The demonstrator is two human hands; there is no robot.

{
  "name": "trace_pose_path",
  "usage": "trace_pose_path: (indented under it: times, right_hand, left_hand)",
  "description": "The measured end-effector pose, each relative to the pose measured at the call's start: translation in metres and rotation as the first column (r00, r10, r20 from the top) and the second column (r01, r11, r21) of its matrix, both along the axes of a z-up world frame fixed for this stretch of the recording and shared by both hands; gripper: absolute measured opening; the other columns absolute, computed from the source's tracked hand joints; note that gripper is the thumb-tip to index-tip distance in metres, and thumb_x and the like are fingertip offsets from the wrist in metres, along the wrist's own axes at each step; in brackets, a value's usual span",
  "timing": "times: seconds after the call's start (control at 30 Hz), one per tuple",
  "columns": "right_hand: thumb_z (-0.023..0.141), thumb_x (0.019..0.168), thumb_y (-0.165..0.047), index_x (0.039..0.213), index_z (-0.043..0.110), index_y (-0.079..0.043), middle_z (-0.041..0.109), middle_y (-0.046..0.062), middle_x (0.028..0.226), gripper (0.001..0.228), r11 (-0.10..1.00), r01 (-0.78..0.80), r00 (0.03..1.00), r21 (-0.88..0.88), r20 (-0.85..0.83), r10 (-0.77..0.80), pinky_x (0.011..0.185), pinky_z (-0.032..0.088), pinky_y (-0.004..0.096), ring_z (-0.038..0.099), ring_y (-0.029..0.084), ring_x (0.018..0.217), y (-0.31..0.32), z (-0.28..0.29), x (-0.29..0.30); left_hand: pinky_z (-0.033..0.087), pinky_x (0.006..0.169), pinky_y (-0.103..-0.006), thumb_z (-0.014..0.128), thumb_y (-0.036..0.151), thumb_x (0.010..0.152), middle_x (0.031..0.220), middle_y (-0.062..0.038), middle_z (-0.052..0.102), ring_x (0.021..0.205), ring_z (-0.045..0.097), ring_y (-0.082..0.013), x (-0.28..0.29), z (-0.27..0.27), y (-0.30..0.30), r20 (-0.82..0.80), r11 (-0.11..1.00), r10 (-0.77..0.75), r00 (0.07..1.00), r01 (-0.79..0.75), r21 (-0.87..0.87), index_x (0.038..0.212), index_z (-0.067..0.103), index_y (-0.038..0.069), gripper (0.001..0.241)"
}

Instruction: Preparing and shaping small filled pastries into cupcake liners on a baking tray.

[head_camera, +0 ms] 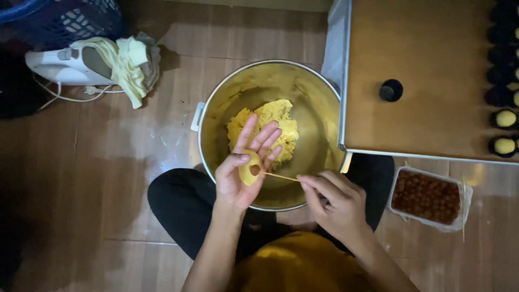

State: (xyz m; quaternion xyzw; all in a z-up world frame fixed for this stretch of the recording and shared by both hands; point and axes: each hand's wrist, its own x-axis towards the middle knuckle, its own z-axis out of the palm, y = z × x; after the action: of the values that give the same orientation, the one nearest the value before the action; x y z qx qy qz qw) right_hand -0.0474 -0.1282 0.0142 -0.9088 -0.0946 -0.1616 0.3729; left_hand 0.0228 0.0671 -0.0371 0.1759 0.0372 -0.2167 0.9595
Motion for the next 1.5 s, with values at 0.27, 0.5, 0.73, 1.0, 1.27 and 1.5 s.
trace_pose_path:
  times: [0.27,0.5,0.73,1.0,1.27,1.5]
  right_hand:
    - [0.076,0.087,-0.009,0.099,0.077,-0.011,0.070,0.005,0.085,0.013,0.994,0.012,0.999,-0.112,-0.042,-0.017,0.062,0.056,0.033,0.069,0.023,0.073,0.013,-0.006,0.004]
    - [0.074,0.088,-0.007,0.100,0.076,-0.009,0.069,0.006,0.084,0.012,0.993,0.095,0.991,-0.067,-0.093,-0.101,0.062,0.054,0.030,0.067,0.020,0.073,-0.019,0.014,-0.009]
    - [0.069,0.089,-0.005,0.104,0.076,-0.009,0.077,-0.001,0.090,0.018,0.947,0.290,0.790,0.141,-0.594,-0.154,0.049,0.047,0.021,0.064,0.005,0.063,-0.195,-0.011,-0.109]
    - [0.065,0.100,-0.024,0.106,0.078,-0.011,0.072,0.021,0.100,0.020,0.651,0.532,0.635,-0.541,-0.253,-0.729,0.078,0.056,0.052,0.069,0.042,0.087,-0.300,-0.124,-0.146]
    - [0.059,0.091,-0.018,0.095,0.073,-0.008,0.071,0.018,0.099,0.018,0.655,0.431,0.568,-0.620,-0.377,-0.731,0.071,0.056,0.054,0.070,0.040,0.088,-0.309,-0.186,-0.122]
    - [0.061,0.088,-0.019,0.090,0.075,-0.012,0.072,0.014,0.090,0.016,0.572,0.425,0.626,-0.702,-0.229,-0.746,0.067,0.057,0.051,0.071,0.036,0.081,-0.316,-0.226,-0.113]
  left_hand:
    - [0.027,0.126,-0.0502,0.052,-0.010,0.074,0.162,-0.024,0.038,0.154,0.034,-0.0372,-0.001,-0.003,0.001,0.042,0.999,0.000,0.999,-0.002,0.043,0.163,0.027,0.012,0.095]
    - [0.025,0.128,-0.0500,0.055,-0.002,0.074,0.161,-0.026,0.040,0.154,0.035,-0.0392,0.004,-0.006,0.005,-0.078,0.996,0.086,0.993,-0.086,-0.002,0.162,0.032,0.008,0.092]
    - [0.025,0.131,-0.0508,0.056,0.000,0.081,0.161,-0.024,0.040,0.155,0.036,-0.0377,0.002,-0.010,0.002,-0.155,0.998,0.041,0.987,-0.047,-0.036,0.165,0.032,0.007,0.088]
    - [0.027,0.131,-0.0501,0.053,-0.005,0.076,0.157,-0.022,0.050,0.152,0.042,-0.0347,0.001,-0.014,-0.003,-0.062,0.992,0.071,0.996,-0.064,0.112,0.165,0.038,0.006,0.090]
    - [0.030,0.132,-0.0481,0.054,-0.003,0.079,0.156,-0.018,0.053,0.152,0.045,-0.0316,-0.001,-0.024,-0.001,-0.099,0.981,0.143,0.985,-0.128,0.148,0.163,0.043,0.008,0.085]
    - [0.032,0.134,-0.0458,0.055,0.002,0.085,0.156,-0.014,0.054,0.152,0.048,-0.0280,-0.003,-0.028,0.002,-0.064,0.971,0.173,0.983,-0.159,0.179,0.161,0.046,0.010,0.077]
